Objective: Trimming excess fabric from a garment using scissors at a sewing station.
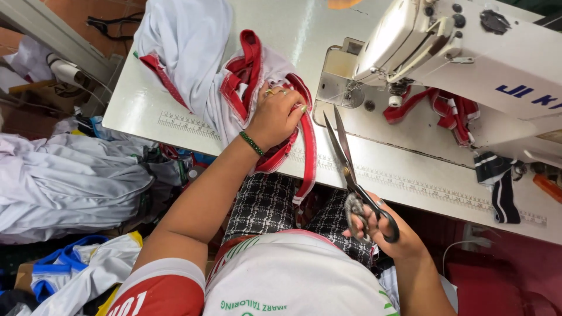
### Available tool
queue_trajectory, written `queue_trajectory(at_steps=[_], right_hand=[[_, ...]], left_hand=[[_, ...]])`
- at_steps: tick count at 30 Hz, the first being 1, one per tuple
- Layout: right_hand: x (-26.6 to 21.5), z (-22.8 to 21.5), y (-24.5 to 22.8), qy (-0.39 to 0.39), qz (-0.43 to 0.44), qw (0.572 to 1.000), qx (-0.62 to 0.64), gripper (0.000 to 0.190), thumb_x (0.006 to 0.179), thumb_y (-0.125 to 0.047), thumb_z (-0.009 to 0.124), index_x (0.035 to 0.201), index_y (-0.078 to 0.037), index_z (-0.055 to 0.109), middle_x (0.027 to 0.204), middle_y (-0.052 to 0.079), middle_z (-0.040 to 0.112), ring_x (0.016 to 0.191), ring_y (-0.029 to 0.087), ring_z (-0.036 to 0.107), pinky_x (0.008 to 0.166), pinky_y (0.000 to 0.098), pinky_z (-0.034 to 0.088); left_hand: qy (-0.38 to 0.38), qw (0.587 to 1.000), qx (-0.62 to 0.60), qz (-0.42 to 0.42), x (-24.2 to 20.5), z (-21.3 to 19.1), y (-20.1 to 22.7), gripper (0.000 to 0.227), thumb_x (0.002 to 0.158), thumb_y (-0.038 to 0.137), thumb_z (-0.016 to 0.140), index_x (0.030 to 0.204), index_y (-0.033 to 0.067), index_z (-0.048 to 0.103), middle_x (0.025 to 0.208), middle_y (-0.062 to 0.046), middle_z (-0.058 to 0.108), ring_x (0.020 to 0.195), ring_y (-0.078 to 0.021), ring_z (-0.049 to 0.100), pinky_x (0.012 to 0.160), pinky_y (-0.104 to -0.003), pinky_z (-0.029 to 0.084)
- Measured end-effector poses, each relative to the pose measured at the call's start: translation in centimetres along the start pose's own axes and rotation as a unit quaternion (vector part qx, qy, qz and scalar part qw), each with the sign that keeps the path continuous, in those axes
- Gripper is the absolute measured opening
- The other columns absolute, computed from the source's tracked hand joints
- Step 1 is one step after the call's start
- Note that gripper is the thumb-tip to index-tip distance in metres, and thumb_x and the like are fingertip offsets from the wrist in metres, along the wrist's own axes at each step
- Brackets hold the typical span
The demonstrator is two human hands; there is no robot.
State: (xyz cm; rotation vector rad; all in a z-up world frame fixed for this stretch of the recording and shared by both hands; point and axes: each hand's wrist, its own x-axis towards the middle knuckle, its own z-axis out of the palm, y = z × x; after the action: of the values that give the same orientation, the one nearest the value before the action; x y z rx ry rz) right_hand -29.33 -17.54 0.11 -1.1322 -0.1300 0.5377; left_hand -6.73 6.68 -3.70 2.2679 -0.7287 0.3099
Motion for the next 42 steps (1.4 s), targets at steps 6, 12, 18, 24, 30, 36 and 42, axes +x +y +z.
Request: queue_trajectory(at_steps=[6, 12, 18, 24, 30, 36, 42], right_hand=[[3.8, 1.0, 0.9, 0.023, -0.029, 0.999, 0.033, 0.089, 0.081, -0.061, 0.057, 0.139, 0.000, 0.027, 0.073, 0.011, 0.047, 0.067, 0.022, 0.057, 0.063, 0.0340, 0.051], [4.2, 2.3, 2.0, 0.077, -0.044, 0.995, 0.047, 0.093, 0.079, -0.056, 0.063, 0.142, 0.003, 0.027, 0.074, 0.003, 0.036, 0.071, 0.023, 0.056, 0.063, 0.0347, 0.052], [2.5, 3.7, -0.2, 0.116, -0.046, 0.992, 0.026, 0.084, 0.081, -0.046, 0.068, 0.138, 0.004, 0.033, 0.066, 0.008, 0.049, 0.053, 0.014, 0.060, 0.047, 0.0192, 0.048], [-0.5, -0.4, -2.7, -0.004, -0.034, 0.999, -0.023, 0.096, 0.081, -0.062, 0.076, 0.132, 0.006, 0.032, 0.076, 0.001, 0.050, 0.068, 0.011, 0.052, 0.072, 0.0377, 0.059], [2.4, 1.8, -4.1, -0.101, 0.067, 0.992, -0.015, 0.087, 0.081, -0.063, 0.075, 0.122, 0.008, 0.044, 0.075, 0.001, 0.053, 0.059, 0.008, 0.050, 0.067, 0.0318, 0.058], [-0.8, 0.6, -3.9, -0.055, 0.111, 0.992, -0.015, 0.088, 0.079, -0.062, 0.071, 0.126, 0.008, 0.042, 0.067, 0.002, 0.051, 0.052, 0.008, 0.048, 0.063, 0.0363, 0.058], [-6.5, -2.1, -3.7, 0.098, 0.278, 0.948, -0.122, 0.105, 0.054, -0.063, 0.073, 0.137, -0.003, 0.050, 0.055, 0.004, 0.050, 0.047, 0.014, 0.049, 0.071, 0.0419, 0.056]], left_hand=[[0.047, 0.998, -0.007, 0.041, -0.5, 1.6, -1.8, 0.010, 0.088, 0.031, 0.060, 0.095, 0.0245, 0.060, 0.081, 0.000, 0.061, 0.094, -0.0211, 0.060, 0.105, -0.056, 0.023], [0.022, 0.998, -0.035, 0.043, -1.0, 1.0, -0.9, 0.010, 0.086, 0.032, 0.062, 0.093, 0.0246, 0.063, 0.083, 0.001, 0.062, 0.095, -0.0203, 0.059, 0.106, -0.057, 0.022], [-0.074, 0.989, -0.066, 0.110, -3.0, -3.0, 1.2, 0.021, 0.084, 0.035, 0.068, 0.100, 0.0214, 0.066, 0.103, -0.002, 0.066, 0.113, -0.0227, 0.055, 0.107, -0.061, 0.016], [-0.123, 0.954, -0.270, 0.036, -5.1, -12.6, 3.1, 0.051, 0.088, 0.050, 0.052, 0.117, 0.0087, 0.060, 0.125, -0.018, 0.059, 0.120, -0.0297, 0.054, 0.103, -0.043, 0.046], [-0.135, 0.940, 0.111, -0.292, -0.5, -9.8, 1.8, 0.047, 0.094, 0.043, 0.052, 0.124, 0.0063, 0.053, 0.114, -0.011, 0.056, 0.111, -0.0256, 0.050, 0.097, -0.044, 0.041], [-0.266, 0.954, 0.140, -0.020, 4.7, -4.7, -0.1, 0.067, 0.086, 0.055, 0.055, 0.142, 0.0224, 0.036, 0.151, -0.010, 0.025, 0.139, -0.0347, 0.013, 0.109, -0.059, 0.000], [-0.189, 0.950, 0.120, 0.216, 5.9, -0.5, -2.1, 0.047, 0.093, 0.042, 0.058, 0.131, 0.0143, 0.055, 0.139, -0.013, 0.045, 0.131, -0.0353, 0.029, 0.103, -0.062, 0.016]])
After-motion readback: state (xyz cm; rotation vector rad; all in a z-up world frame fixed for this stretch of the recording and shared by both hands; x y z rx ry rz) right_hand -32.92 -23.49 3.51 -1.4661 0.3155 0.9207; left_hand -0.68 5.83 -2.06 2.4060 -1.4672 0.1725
